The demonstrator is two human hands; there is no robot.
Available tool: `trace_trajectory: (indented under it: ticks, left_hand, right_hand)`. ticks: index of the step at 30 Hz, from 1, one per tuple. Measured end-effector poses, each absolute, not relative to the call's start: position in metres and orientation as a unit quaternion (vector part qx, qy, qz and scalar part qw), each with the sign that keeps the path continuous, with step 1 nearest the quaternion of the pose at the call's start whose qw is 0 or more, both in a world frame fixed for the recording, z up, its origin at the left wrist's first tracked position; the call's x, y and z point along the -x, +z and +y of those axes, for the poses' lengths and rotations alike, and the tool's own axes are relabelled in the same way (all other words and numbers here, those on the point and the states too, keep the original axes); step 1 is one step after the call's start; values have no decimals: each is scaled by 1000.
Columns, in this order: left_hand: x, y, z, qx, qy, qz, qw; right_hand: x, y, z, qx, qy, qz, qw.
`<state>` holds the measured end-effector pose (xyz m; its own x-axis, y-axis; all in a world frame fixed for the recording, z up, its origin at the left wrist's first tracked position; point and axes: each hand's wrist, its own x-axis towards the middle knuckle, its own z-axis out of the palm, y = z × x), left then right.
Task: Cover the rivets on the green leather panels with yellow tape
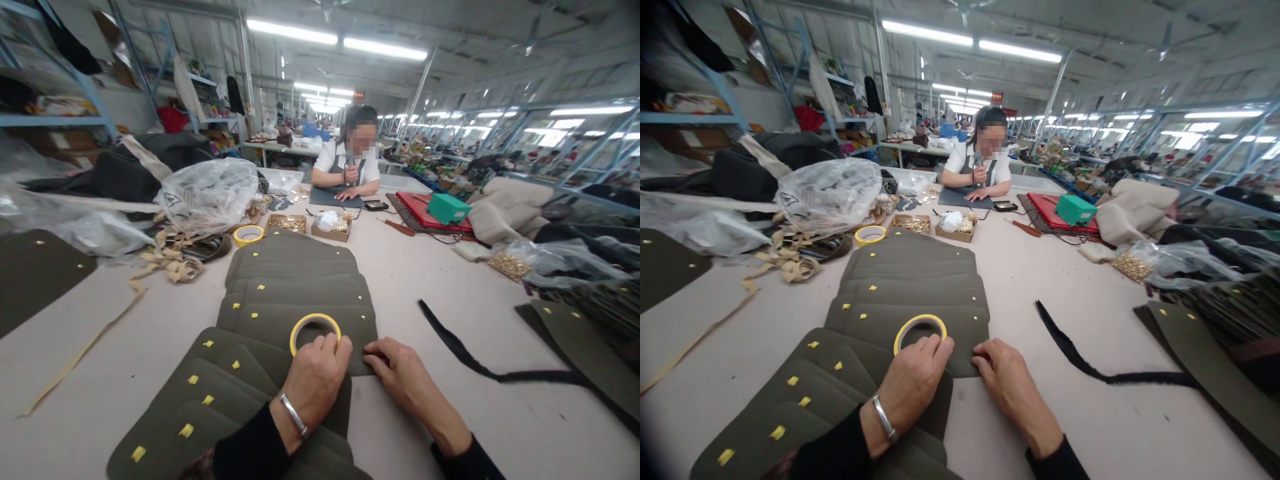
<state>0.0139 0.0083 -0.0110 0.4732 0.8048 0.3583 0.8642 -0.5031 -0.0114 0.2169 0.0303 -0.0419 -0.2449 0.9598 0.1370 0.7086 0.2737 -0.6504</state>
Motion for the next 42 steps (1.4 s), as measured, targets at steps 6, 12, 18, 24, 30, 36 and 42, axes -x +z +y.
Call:
trace_trajectory:
  ticks: [6,12,18,24,30,36,42]
  left_hand:
    - [-4,-18,16,866,-236,-439,40]
    - [-2,-5,18,857,-323,-400,-16]
    - [-4,-11,18,859,-301,-413,11]
    - [-6,-8,19,866,-298,-400,-38]
    - [-5,0,29,862,-282,-412,-89]
    - [-14,-3,35,876,-309,-371,6]
    - [-17,-17,36,886,-220,-409,15]
  right_hand:
    - [-219,-33,25,591,351,-607,399]
    - [-197,1,15,431,250,-752,432]
    - [-188,1,20,369,170,-808,427]
    - [-187,-11,25,361,79,-819,439]
    - [-180,-6,24,408,70,-787,458]
    - [-177,-9,36,550,443,-529,471]
    - [-205,-27,67,595,490,-454,446]
